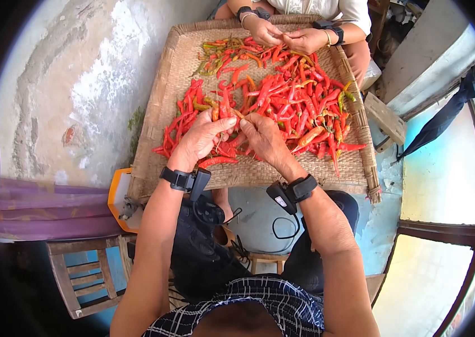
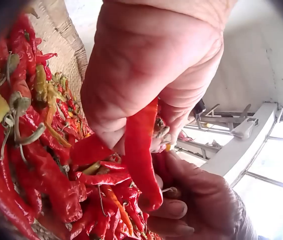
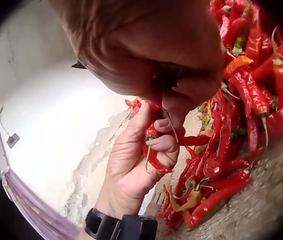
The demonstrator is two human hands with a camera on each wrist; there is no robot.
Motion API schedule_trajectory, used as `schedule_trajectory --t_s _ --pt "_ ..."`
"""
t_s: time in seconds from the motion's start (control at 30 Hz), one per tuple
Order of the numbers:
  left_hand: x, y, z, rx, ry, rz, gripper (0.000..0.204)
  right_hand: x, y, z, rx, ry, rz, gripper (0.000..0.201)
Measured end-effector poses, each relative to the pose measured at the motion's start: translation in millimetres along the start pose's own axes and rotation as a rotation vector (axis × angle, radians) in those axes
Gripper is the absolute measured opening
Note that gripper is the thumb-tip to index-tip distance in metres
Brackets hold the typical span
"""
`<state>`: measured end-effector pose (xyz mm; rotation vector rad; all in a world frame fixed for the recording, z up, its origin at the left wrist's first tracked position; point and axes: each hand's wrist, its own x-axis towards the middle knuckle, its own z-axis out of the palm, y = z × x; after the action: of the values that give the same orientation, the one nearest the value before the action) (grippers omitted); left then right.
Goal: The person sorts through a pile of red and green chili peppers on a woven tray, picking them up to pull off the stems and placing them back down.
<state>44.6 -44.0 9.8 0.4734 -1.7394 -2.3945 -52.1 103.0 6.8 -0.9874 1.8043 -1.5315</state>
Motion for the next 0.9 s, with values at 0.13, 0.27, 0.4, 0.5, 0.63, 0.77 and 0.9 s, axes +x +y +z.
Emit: schedule_trajectory --t_s 0.13,0.27,0.4,0.5,0.63,0.77,0.9 --pt "1.7 -0.3 -1.4 -0.021 0.076 -0.008 0.018 5.4 15.5 -4.1 -0.088 0.083 -0.062 0.024" --pt "3.7 -2.7 -6.8 -0.084 0.097 0.01 0.018 5.0 14.8 -7.8 -0.108 0.094 -0.049 0.024" --pt "3.5 -2.5 -7.2 -0.067 0.107 0.008 0.019 3.9 13.0 -5.0 -0.095 0.044 -0.051 0.024" --pt "1.7 -2.4 0.8 0.001 0.088 -0.027 0.014 -0.5 5.7 -2.1 -0.056 0.003 -0.051 0.025" --pt "3.7 0.2 -7.3 0.009 0.063 0.016 0.013 2.6 8.6 -6.0 -0.178 0.084 -0.02 0.026" --pt "3.8 6.8 -17.4 -0.072 0.228 0.057 0.011 6.2 10.3 -15.3 -0.218 0.239 -0.074 0.022" --pt "11.6 6.1 -21.3 -0.037 0.352 0.088 0.011 9.4 5.9 -21.3 -0.29 0.366 -0.145 0.022"
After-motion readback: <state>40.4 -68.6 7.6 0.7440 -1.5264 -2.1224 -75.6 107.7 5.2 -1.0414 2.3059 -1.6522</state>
